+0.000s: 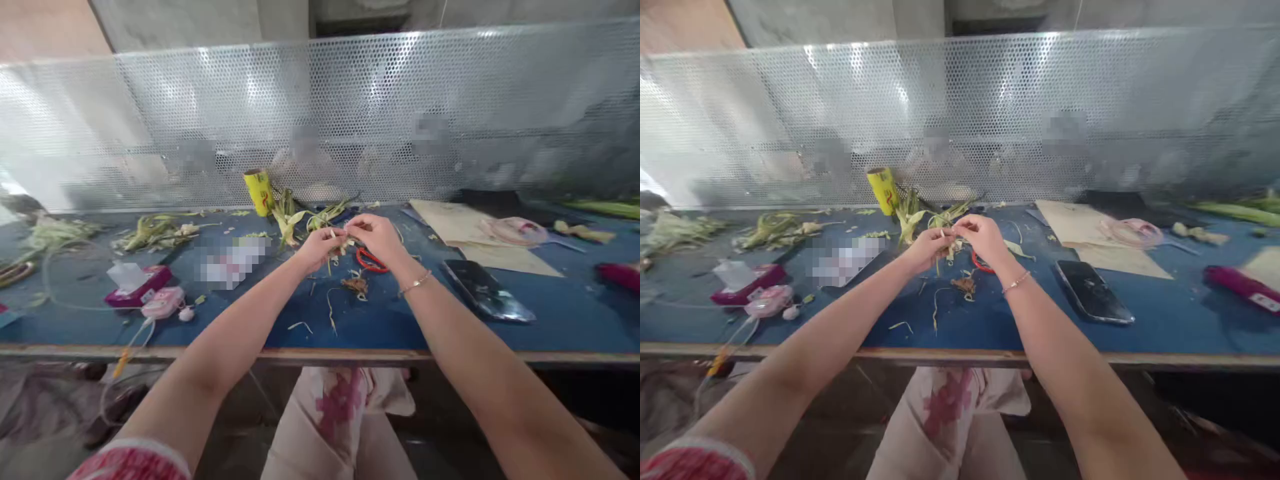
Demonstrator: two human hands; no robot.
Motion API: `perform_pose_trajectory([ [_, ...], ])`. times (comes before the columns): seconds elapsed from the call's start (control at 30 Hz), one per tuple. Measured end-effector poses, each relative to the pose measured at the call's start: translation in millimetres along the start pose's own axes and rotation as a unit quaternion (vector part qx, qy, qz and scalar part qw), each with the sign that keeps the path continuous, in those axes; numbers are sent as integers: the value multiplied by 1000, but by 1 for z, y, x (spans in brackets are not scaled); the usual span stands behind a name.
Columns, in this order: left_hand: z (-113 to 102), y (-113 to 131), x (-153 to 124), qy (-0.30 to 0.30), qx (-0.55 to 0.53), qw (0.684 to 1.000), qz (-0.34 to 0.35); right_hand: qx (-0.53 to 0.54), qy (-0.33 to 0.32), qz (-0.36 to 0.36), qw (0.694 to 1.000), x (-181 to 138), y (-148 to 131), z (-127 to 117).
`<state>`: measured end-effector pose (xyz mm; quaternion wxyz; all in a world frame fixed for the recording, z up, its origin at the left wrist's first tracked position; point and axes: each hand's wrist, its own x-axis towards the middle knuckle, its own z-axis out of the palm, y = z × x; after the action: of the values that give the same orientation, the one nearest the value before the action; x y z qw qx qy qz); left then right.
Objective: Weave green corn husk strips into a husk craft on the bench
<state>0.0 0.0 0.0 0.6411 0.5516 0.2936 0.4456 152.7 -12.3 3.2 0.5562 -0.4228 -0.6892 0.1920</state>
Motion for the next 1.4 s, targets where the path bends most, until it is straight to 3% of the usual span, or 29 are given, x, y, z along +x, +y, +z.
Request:
perform_pose_trajectory([
  [0.3,-6,-3,6,2,-19,1000,14,2,16,39,999,-3,-10,2],
  [0.57,-4,1,5,31,-27,999,21,-58,7,79,995,0,-5,-1],
  [0.63,-4,2,4,38,-39,998,15,-45,-20,116,992,1,0,-1],
  [0.73,-5,4,5,48,-60,997,12,6,-124,148,981,1,8,1],
  [0.83,-7,4,8,52,-78,995,14,33,-227,132,964,-2,12,2],
  [0.9,-9,4,9,44,-92,995,12,18,-239,118,964,-4,12,1],
  [1.07,-8,6,6,15,-109,994,-5,-4,-207,103,973,-3,13,-3],
  [1.2,-8,6,2,-58,-86,994,-33,-21,-121,82,989,0,13,-6],
  [1.3,-8,4,1,-75,-63,993,-62,47,-41,91,994,1,12,-7],
  [1.4,-7,4,1,-59,-54,994,-70,122,-8,96,988,1,7,-9],
])
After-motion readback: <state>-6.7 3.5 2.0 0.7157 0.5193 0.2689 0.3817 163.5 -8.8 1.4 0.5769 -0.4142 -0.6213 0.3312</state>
